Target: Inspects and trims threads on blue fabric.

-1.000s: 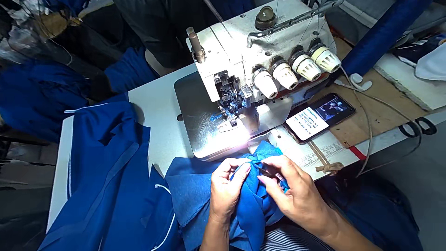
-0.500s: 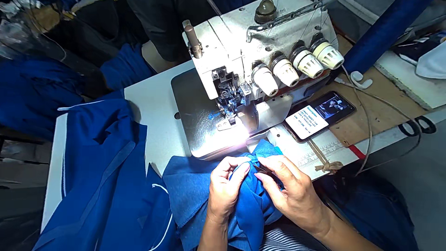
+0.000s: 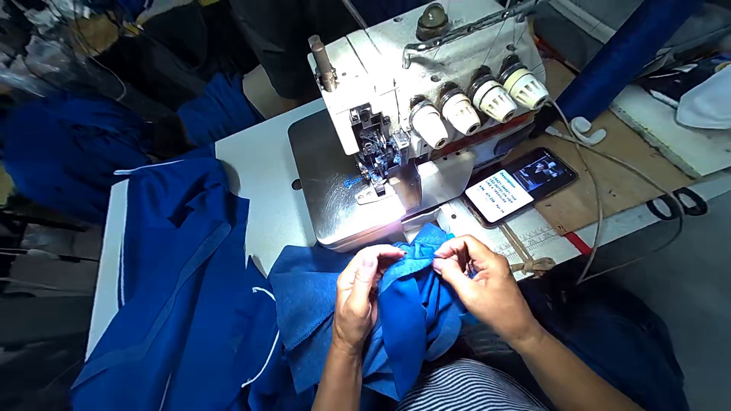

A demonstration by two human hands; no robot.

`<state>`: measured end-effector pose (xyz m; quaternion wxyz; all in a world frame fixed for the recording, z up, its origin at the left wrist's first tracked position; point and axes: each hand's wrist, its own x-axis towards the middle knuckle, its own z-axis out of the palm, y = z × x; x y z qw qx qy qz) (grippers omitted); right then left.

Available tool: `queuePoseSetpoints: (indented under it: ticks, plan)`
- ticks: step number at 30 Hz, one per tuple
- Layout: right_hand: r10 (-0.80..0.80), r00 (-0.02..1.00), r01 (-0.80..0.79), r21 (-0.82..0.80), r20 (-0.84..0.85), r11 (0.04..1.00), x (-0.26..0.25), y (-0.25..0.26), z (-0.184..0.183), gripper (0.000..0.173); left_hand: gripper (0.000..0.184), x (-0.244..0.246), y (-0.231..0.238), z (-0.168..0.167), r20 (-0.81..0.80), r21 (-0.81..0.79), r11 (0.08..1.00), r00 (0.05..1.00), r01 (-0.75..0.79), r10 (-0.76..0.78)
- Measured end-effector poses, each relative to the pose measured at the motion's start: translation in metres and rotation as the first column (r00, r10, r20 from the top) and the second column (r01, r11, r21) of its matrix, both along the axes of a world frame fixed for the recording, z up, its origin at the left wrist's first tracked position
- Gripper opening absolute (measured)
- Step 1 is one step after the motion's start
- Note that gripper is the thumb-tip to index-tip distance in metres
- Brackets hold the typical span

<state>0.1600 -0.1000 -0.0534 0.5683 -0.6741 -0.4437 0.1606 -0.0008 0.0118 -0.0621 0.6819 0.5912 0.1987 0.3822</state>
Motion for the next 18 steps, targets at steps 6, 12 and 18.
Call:
queuePoseSetpoints:
  ticks: [6, 12, 18]
  plan:
    - [0.065, 0.991, -0.065, -0.007, 0.115, 0.998, -0.033, -0.018, 0.005, 0.039, 0.025, 0.001, 0.002, 0.004, -0.254, 0.25, 0.967, 0.961, -0.041, 0.106]
    - [0.153, 0.955, -0.162, 0.016, 0.253, 0.987, -0.05, -0.015, -0.009, 0.014, 0.005, -0.003, 0.004, 0.011, -0.149, 0.379, 0.898, 0.943, -0.224, 0.298]
    - [0.164, 0.979, -0.167, 0.018, 0.119, 0.986, 0.009, -0.006, 0.042, 0.012, 0.005, -0.014, 0.01, 0.079, -0.054, 0.553, 0.798, 0.946, -0.238, 0.319]
